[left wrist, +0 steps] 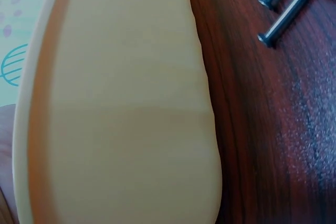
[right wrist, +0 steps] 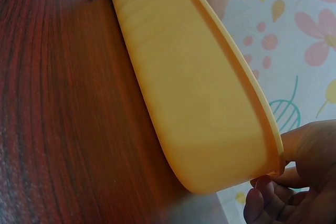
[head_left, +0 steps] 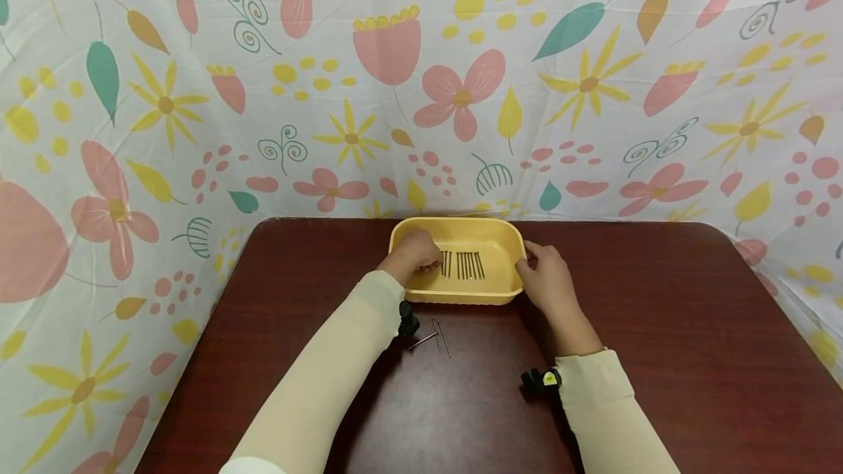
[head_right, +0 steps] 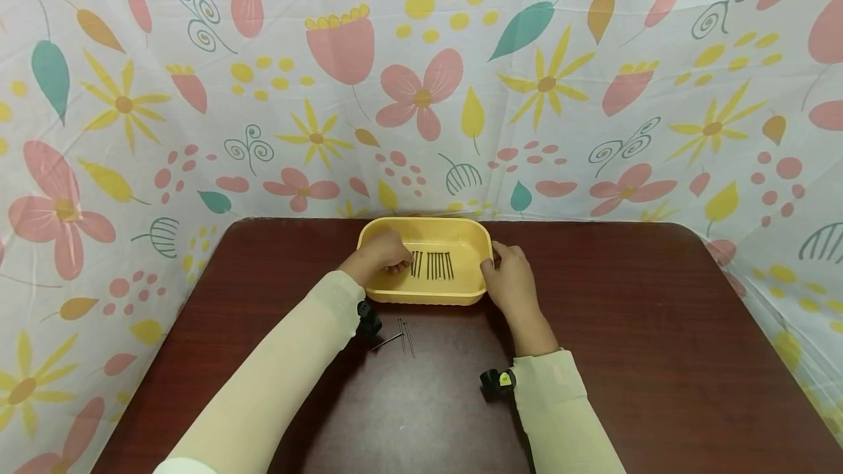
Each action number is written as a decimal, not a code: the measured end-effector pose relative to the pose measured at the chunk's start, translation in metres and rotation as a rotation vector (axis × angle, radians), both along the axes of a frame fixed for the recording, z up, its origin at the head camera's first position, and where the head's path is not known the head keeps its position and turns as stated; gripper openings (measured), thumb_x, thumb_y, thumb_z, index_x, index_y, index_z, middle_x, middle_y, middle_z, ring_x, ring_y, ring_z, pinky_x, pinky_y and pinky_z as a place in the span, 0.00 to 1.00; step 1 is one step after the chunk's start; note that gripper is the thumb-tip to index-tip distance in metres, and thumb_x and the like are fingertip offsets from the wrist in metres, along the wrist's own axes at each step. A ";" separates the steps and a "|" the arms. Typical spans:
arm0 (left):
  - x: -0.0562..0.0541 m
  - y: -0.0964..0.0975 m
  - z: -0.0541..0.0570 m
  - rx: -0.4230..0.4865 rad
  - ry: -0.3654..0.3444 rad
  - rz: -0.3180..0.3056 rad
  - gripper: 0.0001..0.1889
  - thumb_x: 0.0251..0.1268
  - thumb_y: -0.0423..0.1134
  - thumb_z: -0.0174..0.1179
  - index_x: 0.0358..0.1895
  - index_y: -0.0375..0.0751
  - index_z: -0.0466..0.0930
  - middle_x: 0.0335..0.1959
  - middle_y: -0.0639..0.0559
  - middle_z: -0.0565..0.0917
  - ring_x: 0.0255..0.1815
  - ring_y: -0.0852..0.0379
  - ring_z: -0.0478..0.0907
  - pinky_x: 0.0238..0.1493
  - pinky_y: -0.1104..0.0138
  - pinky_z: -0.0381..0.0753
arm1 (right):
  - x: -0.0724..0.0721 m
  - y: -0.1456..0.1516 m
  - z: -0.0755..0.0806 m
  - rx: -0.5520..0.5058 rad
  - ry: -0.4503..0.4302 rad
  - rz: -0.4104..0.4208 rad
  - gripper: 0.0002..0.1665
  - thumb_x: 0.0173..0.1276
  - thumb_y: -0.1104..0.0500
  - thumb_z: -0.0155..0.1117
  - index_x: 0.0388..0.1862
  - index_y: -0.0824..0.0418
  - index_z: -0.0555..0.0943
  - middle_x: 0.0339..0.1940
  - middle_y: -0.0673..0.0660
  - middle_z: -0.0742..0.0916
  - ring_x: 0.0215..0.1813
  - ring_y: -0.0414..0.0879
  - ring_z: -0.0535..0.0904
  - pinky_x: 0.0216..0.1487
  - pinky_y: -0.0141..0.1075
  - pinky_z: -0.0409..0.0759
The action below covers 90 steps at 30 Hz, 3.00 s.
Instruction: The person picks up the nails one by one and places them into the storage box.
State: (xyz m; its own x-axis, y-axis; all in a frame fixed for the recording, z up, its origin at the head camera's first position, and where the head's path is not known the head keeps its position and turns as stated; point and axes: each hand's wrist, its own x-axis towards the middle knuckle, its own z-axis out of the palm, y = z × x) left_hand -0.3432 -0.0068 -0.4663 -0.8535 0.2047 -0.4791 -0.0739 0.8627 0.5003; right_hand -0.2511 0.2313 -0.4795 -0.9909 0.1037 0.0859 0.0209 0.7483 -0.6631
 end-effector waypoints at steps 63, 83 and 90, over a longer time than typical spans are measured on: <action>0.167 -0.048 -0.006 -0.162 0.505 -0.361 0.10 0.59 0.40 0.69 0.23 0.49 0.79 0.26 0.57 0.80 0.30 0.59 0.78 0.30 0.66 0.75 | 0.002 0.000 -0.003 -0.002 -0.019 -0.005 0.32 0.72 0.58 0.50 0.71 0.73 0.71 0.53 0.70 0.79 0.46 0.59 0.76 0.50 0.49 0.75; 0.165 -0.046 -0.016 -0.204 0.594 -0.379 0.13 0.53 0.33 0.67 0.16 0.49 0.77 0.23 0.55 0.80 0.28 0.56 0.80 0.27 0.65 0.76 | 0.001 0.000 0.002 0.012 -0.018 -0.001 0.32 0.73 0.58 0.49 0.71 0.73 0.70 0.55 0.70 0.79 0.40 0.55 0.76 0.41 0.41 0.74; 0.165 -0.045 -0.014 -0.216 0.586 -0.373 0.15 0.52 0.35 0.68 0.13 0.48 0.74 0.23 0.53 0.81 0.27 0.54 0.80 0.27 0.63 0.77 | 0.002 0.000 0.002 0.014 -0.017 -0.002 0.32 0.73 0.58 0.49 0.71 0.72 0.71 0.54 0.70 0.79 0.41 0.55 0.75 0.43 0.43 0.74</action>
